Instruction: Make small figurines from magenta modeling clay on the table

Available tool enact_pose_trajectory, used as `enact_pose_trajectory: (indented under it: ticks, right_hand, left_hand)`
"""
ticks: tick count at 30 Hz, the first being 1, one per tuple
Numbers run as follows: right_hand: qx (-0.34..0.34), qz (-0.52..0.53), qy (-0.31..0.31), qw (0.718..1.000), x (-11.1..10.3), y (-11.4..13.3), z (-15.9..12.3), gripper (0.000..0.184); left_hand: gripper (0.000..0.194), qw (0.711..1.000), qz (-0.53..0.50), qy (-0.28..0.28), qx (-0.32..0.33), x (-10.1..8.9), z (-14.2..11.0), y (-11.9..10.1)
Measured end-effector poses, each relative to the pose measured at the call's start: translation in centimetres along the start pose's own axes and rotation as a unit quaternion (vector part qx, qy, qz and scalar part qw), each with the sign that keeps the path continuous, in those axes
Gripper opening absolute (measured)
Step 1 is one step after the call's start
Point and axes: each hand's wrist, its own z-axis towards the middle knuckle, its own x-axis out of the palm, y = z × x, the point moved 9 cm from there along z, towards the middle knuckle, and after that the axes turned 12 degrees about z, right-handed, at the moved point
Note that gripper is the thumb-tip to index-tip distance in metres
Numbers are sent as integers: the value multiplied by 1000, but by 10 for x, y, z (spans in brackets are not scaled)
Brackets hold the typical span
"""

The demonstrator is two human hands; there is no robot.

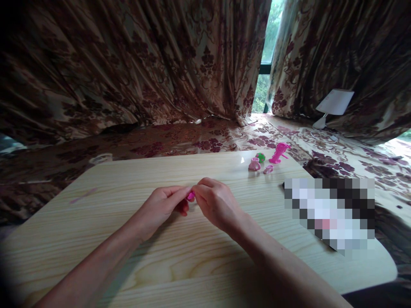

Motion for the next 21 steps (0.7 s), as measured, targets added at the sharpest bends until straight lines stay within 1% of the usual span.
enact_pose_trajectory:
  ticks: [3, 5, 7, 9, 10, 12, 14, 15, 16, 18, 20, 21]
  right_hand:
    - [12, -18, -1, 1000, -1, -1, 1, 21]
    - [16, -32, 2, 999, -1, 0, 3, 20]
    - [20, -45, 5, 999, 0, 0, 3, 20]
    - [30, -59, 3, 998, 0, -3, 4, 21]
    - [38, -68, 1, 997, -2, -5, 3, 22]
    - [53, -91, 3, 994, -4, -12, 2, 25]
    - [60, -114, 19, 991, -5, -17, 1, 28]
    - [60, -123, 31, 990, -4, -20, 0, 31]
    - [59, -129, 44, 989, -2, -21, -1, 32]
    - [57, -131, 62, 988, 2, -23, -2, 28]
    - [58, -128, 68, 988, 5, -24, -2, 19]
    - [61, -128, 66, 988, 6, -24, -2, 21]
  left_hand:
    - [28, 994, -96, 53, -20, 10, -2, 0]
    - [23, 987, -138, 68, -38, 15, -3, 1]
    - [20, 986, -148, 65, -50, 15, -3, 1]
    - [19, 990, -130, 39, -46, 6, -1, 1]
    - [19, 993, -112, 14, -39, -2, 1, 1]
    - [17, 997, -49, -60, -22, -27, 5, 5]
    - [15, 990, 60, -128, -5, -53, 7, 12]
    - [16, 982, 132, -134, -2, -60, 8, 16]
    - [16, 972, 195, -129, 3, -63, 10, 21]
    - [15, 950, 292, -103, 29, -61, 13, 26]
    - [14, 931, 343, -98, 74, -55, 12, 22]
    - [15, 924, 355, -104, 101, -51, 10, 17]
